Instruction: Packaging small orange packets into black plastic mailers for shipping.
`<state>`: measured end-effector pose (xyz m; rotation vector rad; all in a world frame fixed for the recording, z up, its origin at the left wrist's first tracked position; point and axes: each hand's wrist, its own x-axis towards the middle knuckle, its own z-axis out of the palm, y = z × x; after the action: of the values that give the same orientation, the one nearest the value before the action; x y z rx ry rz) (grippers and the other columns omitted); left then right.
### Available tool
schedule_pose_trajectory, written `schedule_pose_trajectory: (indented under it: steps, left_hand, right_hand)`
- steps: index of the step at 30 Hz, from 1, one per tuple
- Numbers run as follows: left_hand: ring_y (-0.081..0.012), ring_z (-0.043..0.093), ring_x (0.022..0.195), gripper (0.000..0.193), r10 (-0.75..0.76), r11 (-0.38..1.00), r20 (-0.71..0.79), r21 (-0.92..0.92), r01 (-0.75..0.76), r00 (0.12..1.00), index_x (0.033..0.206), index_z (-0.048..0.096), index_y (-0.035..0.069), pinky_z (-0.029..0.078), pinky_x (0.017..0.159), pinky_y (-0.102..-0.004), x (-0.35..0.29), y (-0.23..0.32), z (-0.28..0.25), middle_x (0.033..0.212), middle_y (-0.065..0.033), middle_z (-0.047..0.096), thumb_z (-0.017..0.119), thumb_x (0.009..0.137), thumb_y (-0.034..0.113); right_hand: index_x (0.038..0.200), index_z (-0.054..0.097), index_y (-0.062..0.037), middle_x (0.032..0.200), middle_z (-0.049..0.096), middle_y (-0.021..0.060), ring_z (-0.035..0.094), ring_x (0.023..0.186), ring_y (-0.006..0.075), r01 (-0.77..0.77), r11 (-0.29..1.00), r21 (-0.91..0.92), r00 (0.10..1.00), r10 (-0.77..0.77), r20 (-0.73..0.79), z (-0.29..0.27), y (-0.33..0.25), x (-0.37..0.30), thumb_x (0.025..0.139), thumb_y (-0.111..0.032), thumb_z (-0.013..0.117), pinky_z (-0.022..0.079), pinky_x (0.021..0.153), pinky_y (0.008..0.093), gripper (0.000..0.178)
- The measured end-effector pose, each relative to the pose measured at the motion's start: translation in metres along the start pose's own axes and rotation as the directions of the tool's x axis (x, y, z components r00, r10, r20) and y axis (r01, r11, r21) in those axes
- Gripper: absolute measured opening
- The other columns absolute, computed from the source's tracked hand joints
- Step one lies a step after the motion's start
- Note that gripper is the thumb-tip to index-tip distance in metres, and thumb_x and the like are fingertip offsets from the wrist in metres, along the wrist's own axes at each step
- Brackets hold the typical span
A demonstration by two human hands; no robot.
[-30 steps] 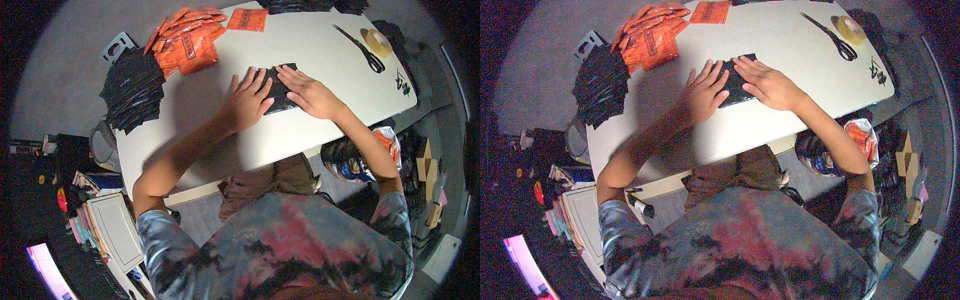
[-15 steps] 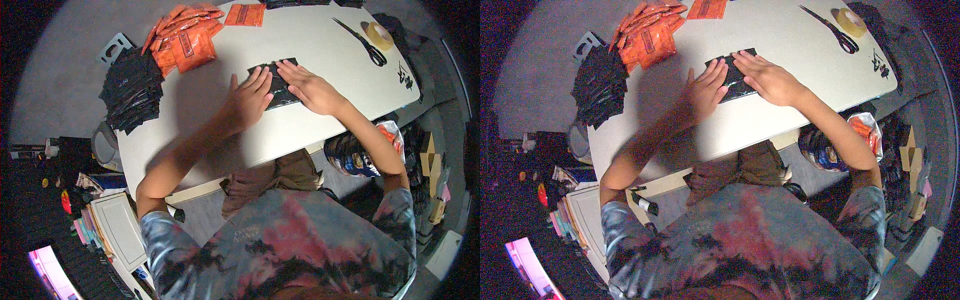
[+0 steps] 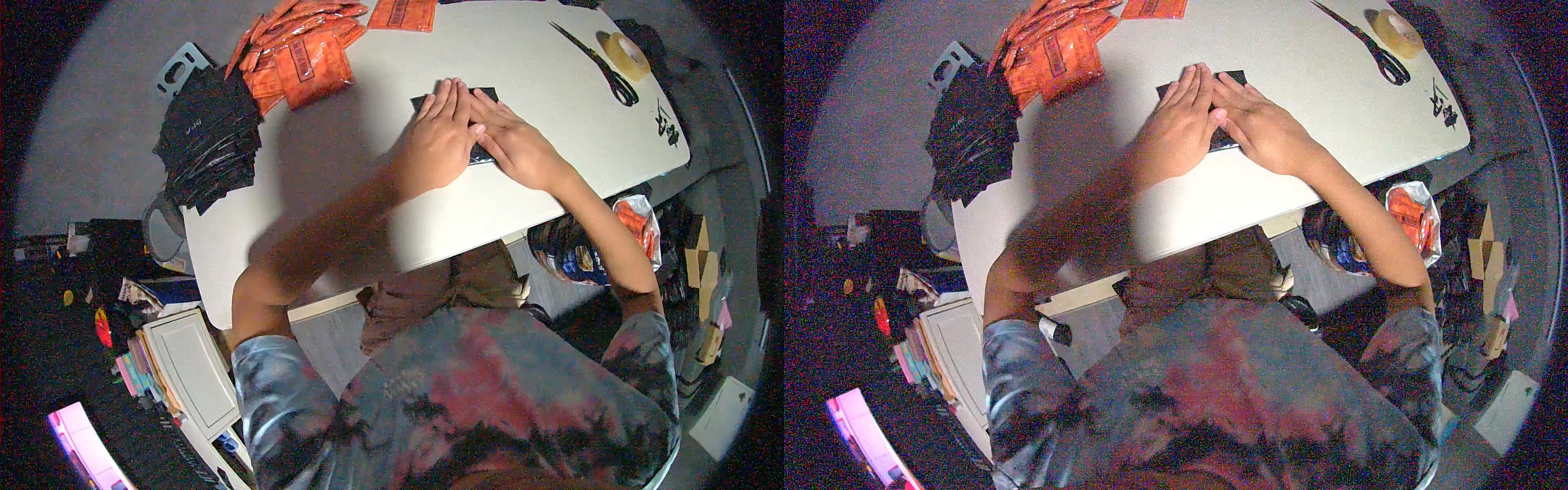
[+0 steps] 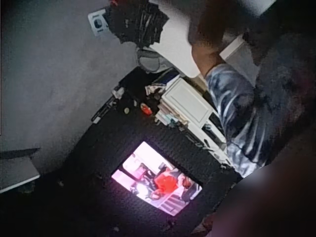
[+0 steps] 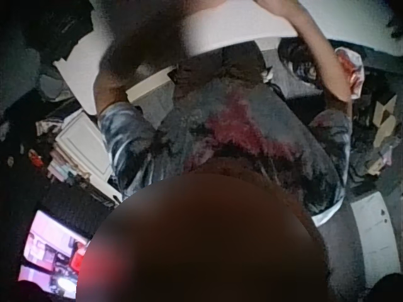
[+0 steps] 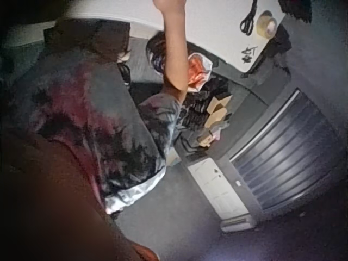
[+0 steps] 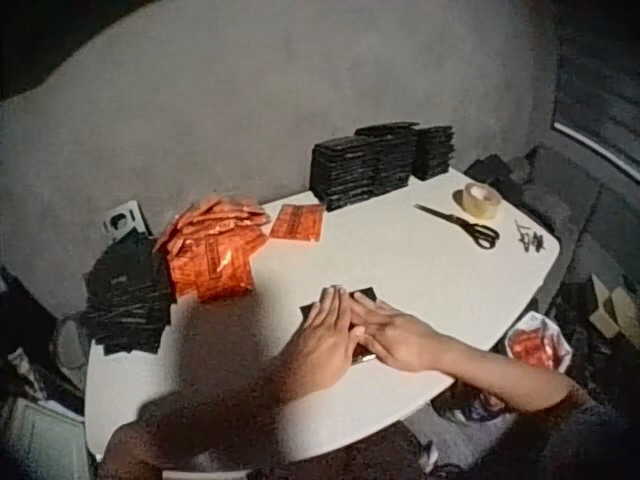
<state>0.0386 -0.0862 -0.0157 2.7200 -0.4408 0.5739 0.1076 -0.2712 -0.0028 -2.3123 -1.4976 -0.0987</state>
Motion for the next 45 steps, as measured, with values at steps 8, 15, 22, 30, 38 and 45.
schedule_pose_trajectory:
  steps: [8, 15, 22, 30, 38, 45]
  left_hand:
    - [-0.0454, 0.03, 0.144, 0.058, -0.006, 0.987, -0.019, -0.161, 0.003, 1.0, 0.144, 0.037, -0.011, 0.026, 0.119, -0.0494, -0.007, -0.01, -0.022, 0.151, -0.031, 0.037, 0.052, 0.1, 0.024]
    - [-0.0414, 0.031, 0.145, 0.051, 0.049, 0.993, 0.132, -0.111, -0.035, 0.99, 0.143, 0.045, -0.005, 0.026, 0.119, -0.0467, -0.034, -0.031, -0.029, 0.153, -0.0256, 0.039, 0.054, 0.1, 0.02]
    - [-0.0409, 0.033, 0.145, 0.047, 0.09, 0.991, 0.093, -0.103, -0.08, 0.992, 0.14, 0.047, -0.006, 0.028, 0.119, -0.0464, -0.033, -0.03, -0.031, 0.152, -0.0243, 0.041, 0.052, 0.1, 0.018]
    - [-0.0405, 0.036, 0.142, 0.043, 0.13, 0.991, 0.078, -0.008, -0.13, 0.988, 0.136, 0.051, -0.007, 0.032, 0.117, -0.0469, -0.033, -0.031, -0.029, 0.15, -0.0227, 0.043, 0.053, 0.099, 0.015]
    - [-0.0386, 0.057, 0.12, 0.041, -0.13, 0.856, -0.282, -0.516, -0.036, 0.95, 0.132, 0.055, 0.0, 0.046, 0.101, -0.0464, -0.046, 0.052, -0.046, 0.129, -0.0206, 0.059, 0.058, 0.093, 0.011]
    - [-0.0197, 0.07, 0.094, 0.037, -0.592, 0.072, 0.199, -0.952, 0.297, 0.781, 0.128, 0.063, 0.005, 0.055, 0.084, -0.0367, -0.177, 0.143, -0.072, 0.103, -0.0111, 0.074, 0.055, 0.102, 0.03]
  right_hand:
    - [0.148, 0.039, 0.0021, 0.157, 0.035, 0.0183, 0.028, 0.148, 0.0321, -0.02, 0.999, 0.043, 1.0, 0.02, -0.002, 0.0, 0.005, -0.004, 0.104, -0.023, 0.044, 0.023, 0.122, 0.0452, 0.051]
    - [0.144, 0.045, 0.002, 0.155, 0.037, 0.0187, 0.028, 0.148, 0.0331, 0.041, 0.982, 0.183, 0.998, -0.033, -0.046, -0.006, 0.009, -0.003, 0.104, -0.024, 0.043, 0.025, 0.122, 0.0446, 0.048]
    - [0.146, 0.046, -0.0036, 0.157, 0.037, 0.0117, 0.028, 0.148, 0.0318, 0.036, 0.995, 0.09, 0.999, -0.039, 0.028, -0.017, 0.012, -0.017, 0.104, -0.026, 0.042, 0.02, 0.123, 0.0498, 0.047]
    - [0.145, 0.049, -0.0084, 0.155, 0.04, 0.0101, 0.032, 0.147, 0.031, 0.08, 0.985, 0.151, 0.995, -0.088, 0.043, -0.021, 0.017, -0.016, 0.103, -0.028, 0.045, 0.023, 0.122, 0.0507, 0.046]
    - [0.137, 0.057, -0.003, 0.15, 0.047, 0.0168, 0.038, 0.144, 0.0341, -0.024, 0.976, 0.217, 0.998, 0.013, 0.055, -0.016, 0.013, -0.016, 0.101, -0.022, 0.051, 0.025, 0.12, 0.0451, 0.041]
    - [0.139, 0.056, -0.0022, 0.153, 0.045, 0.0144, 0.032, 0.147, 0.0336, 0.024, 0.975, 0.219, 0.998, -0.037, 0.057, -0.016, -0.002, -0.009, 0.106, -0.028, 0.041, 0.022, 0.121, 0.0447, 0.045]
